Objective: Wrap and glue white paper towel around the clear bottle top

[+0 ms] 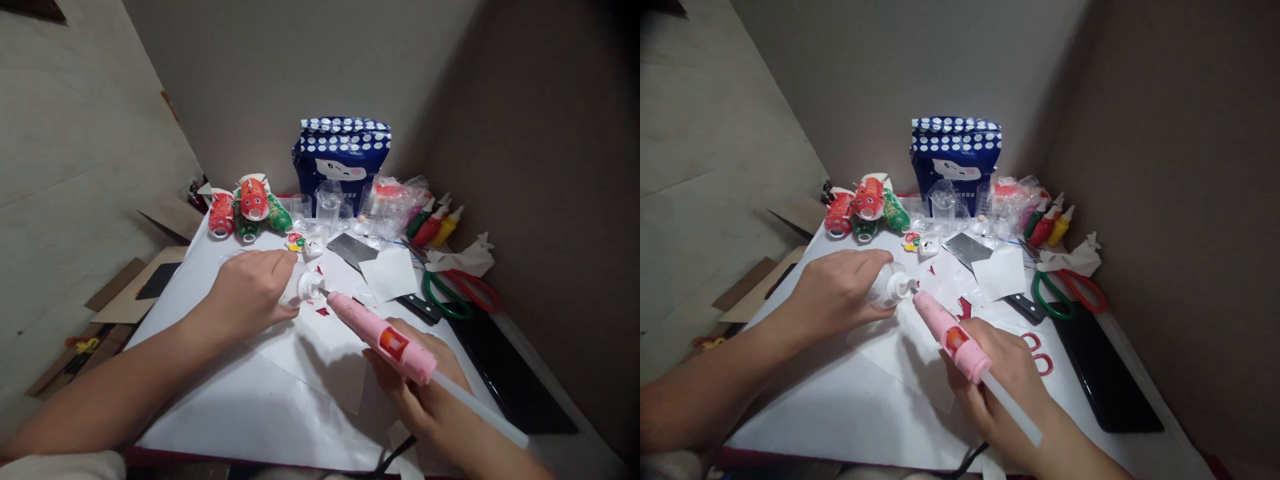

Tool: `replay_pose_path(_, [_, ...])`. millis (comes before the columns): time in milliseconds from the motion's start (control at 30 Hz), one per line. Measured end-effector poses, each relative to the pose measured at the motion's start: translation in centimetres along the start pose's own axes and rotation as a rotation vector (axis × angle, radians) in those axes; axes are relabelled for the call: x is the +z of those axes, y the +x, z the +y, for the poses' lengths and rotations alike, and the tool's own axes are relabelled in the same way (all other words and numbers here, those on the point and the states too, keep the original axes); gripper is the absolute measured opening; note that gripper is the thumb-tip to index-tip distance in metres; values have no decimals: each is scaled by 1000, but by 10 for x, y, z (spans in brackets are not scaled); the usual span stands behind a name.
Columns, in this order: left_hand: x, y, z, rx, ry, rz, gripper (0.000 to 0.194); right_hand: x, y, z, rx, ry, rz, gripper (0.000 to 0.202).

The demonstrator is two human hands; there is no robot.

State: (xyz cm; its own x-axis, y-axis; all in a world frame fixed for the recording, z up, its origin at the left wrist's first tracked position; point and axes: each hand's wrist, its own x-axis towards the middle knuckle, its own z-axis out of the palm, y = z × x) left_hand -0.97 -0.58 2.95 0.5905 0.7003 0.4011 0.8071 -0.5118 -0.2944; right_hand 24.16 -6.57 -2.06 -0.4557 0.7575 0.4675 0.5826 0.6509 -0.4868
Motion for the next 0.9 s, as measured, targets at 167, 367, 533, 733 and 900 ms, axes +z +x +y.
replay_pose_path(167, [-1,1,1,3,3,-1,44,-1,0,-1,-9,1,-20,14])
replay_pose_path(367, [-2,1,0,9,7,-2,43,-2,2,-1,-11,1,-14,13])
replay_pose_path(533, [-4,0,-2,7,7,29,41,-2,3,-2,5,33,24,15])
replay_pose_path(733, [-5,0,-1,4,-20,-1,41,-2,1,-3,21,27,9,12])
replay_pose_path(900, [-5,0,-1,8,-1,0,41,-3,3,-3,14,22,32,15])
